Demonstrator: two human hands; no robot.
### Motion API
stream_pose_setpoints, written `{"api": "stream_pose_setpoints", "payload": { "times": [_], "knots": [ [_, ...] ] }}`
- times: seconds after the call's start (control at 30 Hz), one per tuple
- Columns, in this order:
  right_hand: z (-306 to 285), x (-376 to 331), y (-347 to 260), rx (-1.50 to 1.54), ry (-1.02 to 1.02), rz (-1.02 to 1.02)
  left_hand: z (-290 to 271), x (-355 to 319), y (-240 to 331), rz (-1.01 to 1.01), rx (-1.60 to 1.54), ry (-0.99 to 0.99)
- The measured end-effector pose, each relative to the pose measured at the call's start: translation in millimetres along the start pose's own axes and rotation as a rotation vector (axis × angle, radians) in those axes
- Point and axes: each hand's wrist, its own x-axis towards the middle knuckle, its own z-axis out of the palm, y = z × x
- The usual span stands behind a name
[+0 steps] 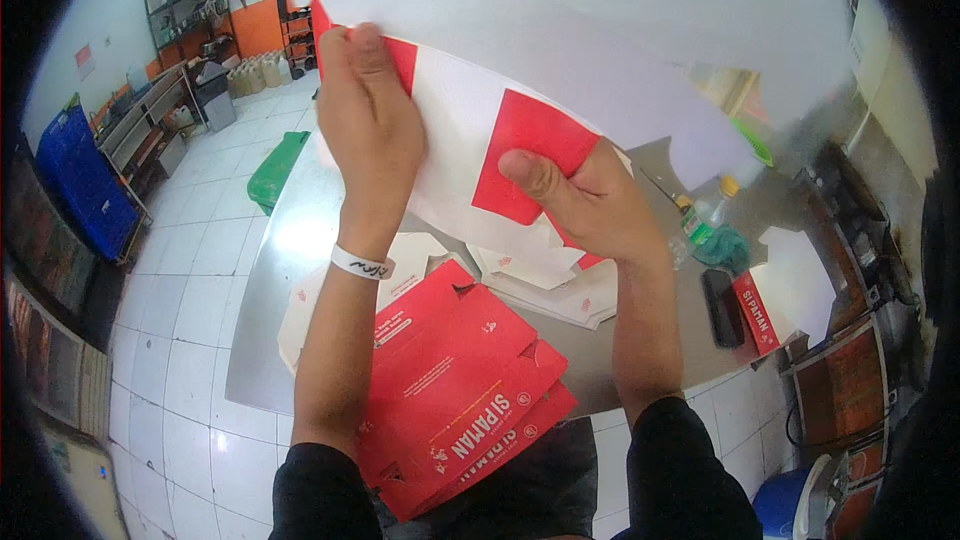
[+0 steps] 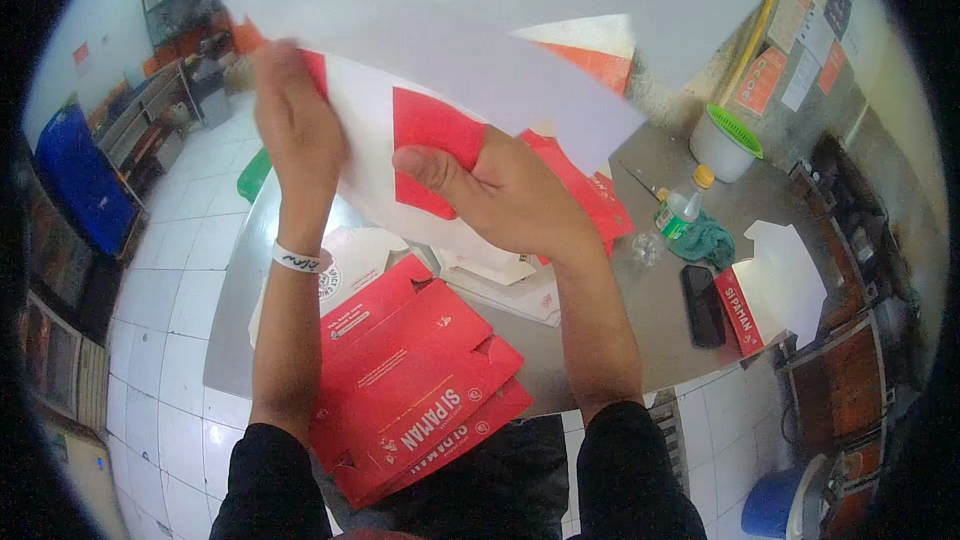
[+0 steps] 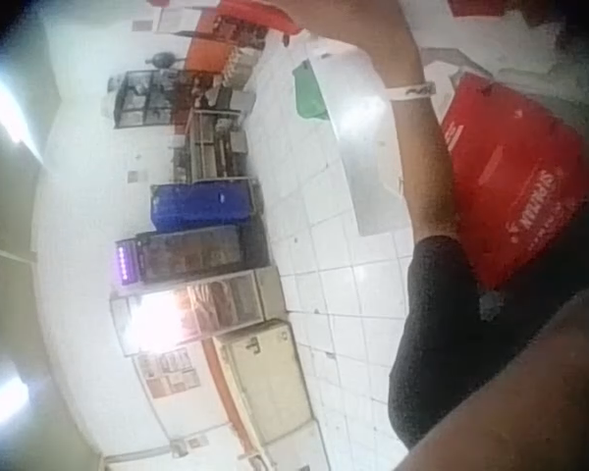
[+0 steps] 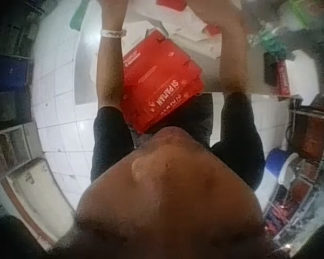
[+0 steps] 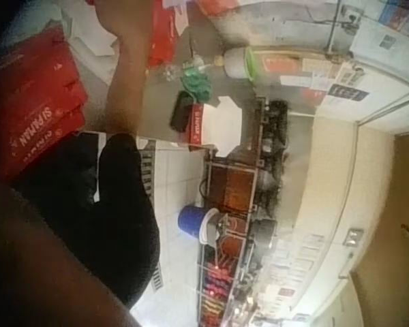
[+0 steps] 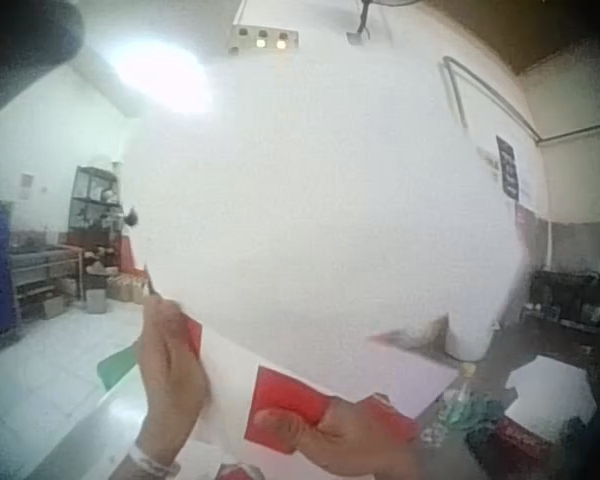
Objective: The recorder folds and assembles several flat cardboard food boxes into their three-dimensional shapes.
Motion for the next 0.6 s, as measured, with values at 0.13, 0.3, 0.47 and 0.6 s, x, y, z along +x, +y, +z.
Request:
{"api": "stream_pose_setpoints", "payload": {
  "times": [0.13, 0.3, 0.47, 0.6],
  "knots": [
    [5, 11, 10, -0.104, 0.166, -0.043, 13, -8, 8, 0.007, 0.181, -0.198],
    [8, 14, 9, -0.032, 0.445, -0.171, 23, -25, 24, 0.134, 0.101, -0.463],
    [9, 15, 4, 0.169, 0.376, -0.14, 30, -32, 28, 0.276, 0.006, -0.41],
    [0, 10, 5, 0.011, 0.035, -0.176, 35, -31, 23, 0.209, 0.03, -0.192]
  ]
}}
